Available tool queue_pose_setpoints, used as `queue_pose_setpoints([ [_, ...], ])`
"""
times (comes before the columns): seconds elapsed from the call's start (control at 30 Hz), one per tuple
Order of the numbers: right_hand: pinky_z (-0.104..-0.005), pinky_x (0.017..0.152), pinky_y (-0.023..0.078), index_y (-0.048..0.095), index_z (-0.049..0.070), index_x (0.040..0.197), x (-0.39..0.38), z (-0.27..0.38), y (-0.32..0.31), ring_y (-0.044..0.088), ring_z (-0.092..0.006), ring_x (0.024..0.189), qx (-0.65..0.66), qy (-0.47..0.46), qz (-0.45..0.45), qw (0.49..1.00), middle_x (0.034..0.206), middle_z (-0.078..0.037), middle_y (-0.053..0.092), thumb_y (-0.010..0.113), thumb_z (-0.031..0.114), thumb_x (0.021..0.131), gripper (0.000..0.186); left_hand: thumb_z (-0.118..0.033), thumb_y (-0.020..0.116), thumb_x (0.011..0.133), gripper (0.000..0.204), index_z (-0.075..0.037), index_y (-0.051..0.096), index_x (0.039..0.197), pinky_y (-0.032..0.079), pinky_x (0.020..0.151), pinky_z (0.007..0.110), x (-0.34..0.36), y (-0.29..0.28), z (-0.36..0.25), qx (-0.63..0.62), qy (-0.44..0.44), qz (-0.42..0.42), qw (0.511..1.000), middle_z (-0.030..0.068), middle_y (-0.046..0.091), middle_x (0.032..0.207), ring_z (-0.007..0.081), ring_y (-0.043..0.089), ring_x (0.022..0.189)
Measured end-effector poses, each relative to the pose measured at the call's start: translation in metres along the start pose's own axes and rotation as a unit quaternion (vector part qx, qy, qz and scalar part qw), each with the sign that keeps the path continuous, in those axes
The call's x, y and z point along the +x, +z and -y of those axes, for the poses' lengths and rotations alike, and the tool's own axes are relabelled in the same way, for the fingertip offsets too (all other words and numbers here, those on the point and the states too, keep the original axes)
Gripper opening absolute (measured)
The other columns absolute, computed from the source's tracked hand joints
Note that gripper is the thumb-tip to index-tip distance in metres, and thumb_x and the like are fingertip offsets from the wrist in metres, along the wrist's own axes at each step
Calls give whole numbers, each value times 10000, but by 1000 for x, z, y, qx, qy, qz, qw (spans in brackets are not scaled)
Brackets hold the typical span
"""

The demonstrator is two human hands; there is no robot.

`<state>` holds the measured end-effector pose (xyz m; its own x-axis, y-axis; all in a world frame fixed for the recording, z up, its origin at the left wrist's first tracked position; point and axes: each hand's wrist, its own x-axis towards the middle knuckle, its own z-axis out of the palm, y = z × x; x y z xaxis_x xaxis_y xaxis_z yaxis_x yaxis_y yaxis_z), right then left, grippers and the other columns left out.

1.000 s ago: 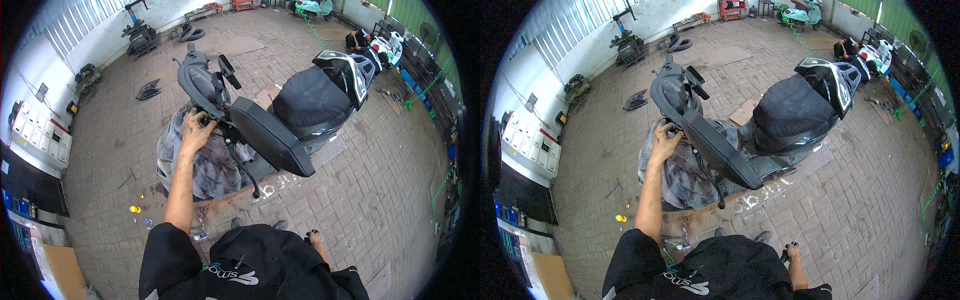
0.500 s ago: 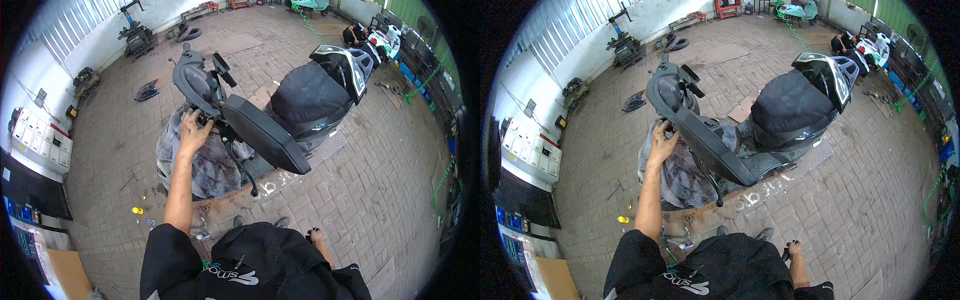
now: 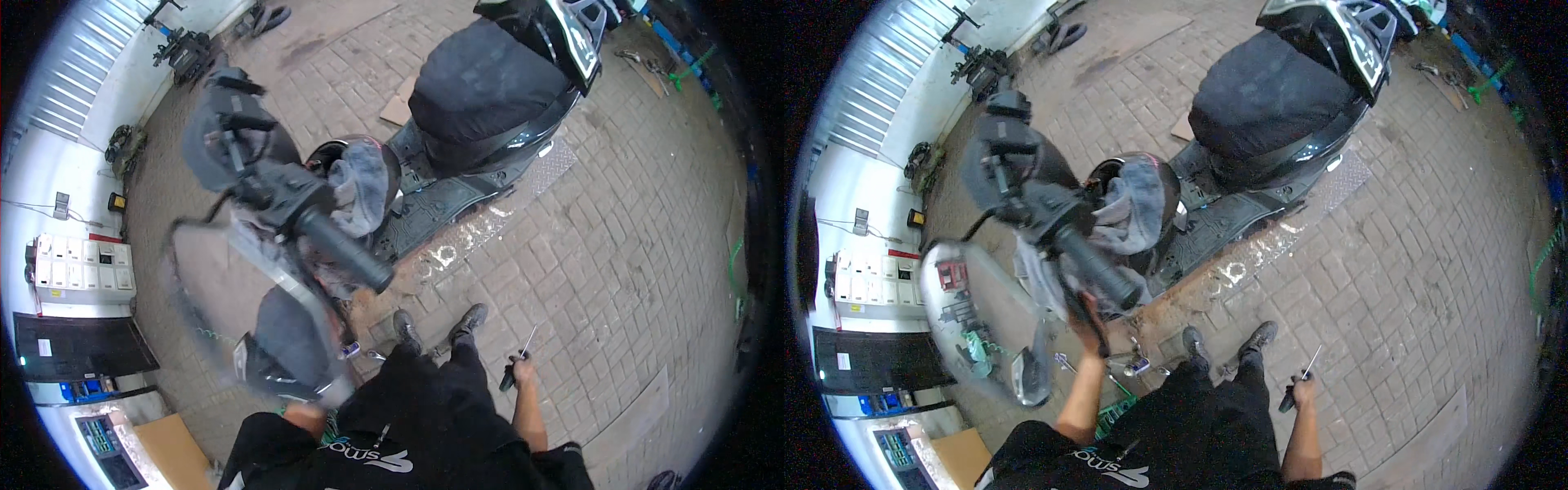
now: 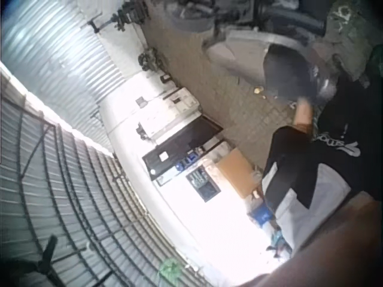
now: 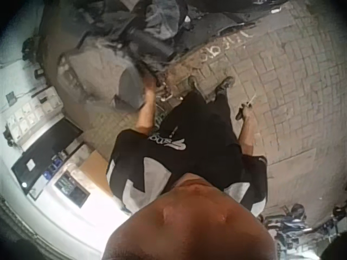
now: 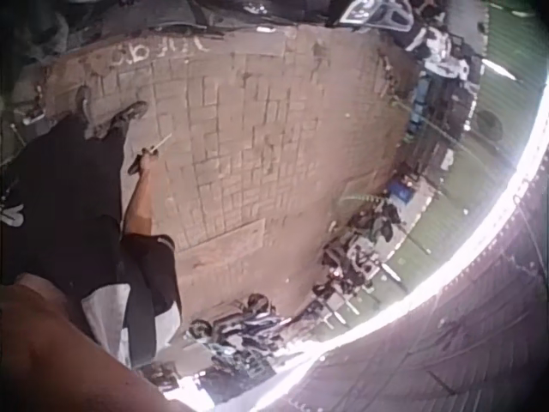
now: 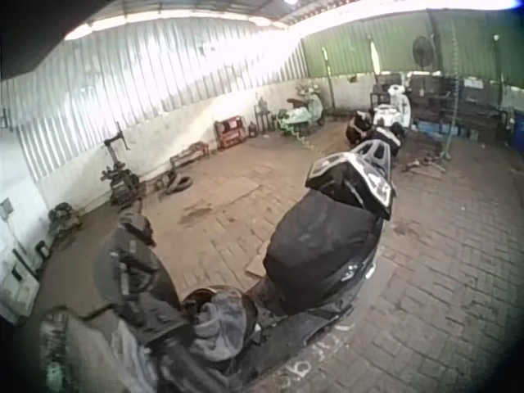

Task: The person removes plastic casing and components from the front of a scooter using a screwdriver, handles small bolts, and wipes the assembly with a cloth.

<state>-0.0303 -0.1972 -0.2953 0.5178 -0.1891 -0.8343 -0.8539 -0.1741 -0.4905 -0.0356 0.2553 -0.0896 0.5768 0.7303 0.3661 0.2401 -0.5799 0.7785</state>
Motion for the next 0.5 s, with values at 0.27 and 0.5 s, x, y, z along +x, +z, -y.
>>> queue_pose_setpoints([
  [0.27,-316,437,448,378,16,1190,46,-103,-50,523,-180,511,-82,27,10,996,740,-90,519,528,29,766,450,-233,668,739,481,11,497,1116,456,808,386,-99,215,179,207,-219,297,906,188,585,1029,325,567,972],
  [0.5,-306,389,419,365,43,1191,48,-217,-129,438,-169,396,-85,157,3,984,602,-70,469,495,102,806,410,-297,579,771,477,-9,501,1143,451,817,386,-52,257,383,499,-147,242,819,207,588,1017,349,569,911],
])
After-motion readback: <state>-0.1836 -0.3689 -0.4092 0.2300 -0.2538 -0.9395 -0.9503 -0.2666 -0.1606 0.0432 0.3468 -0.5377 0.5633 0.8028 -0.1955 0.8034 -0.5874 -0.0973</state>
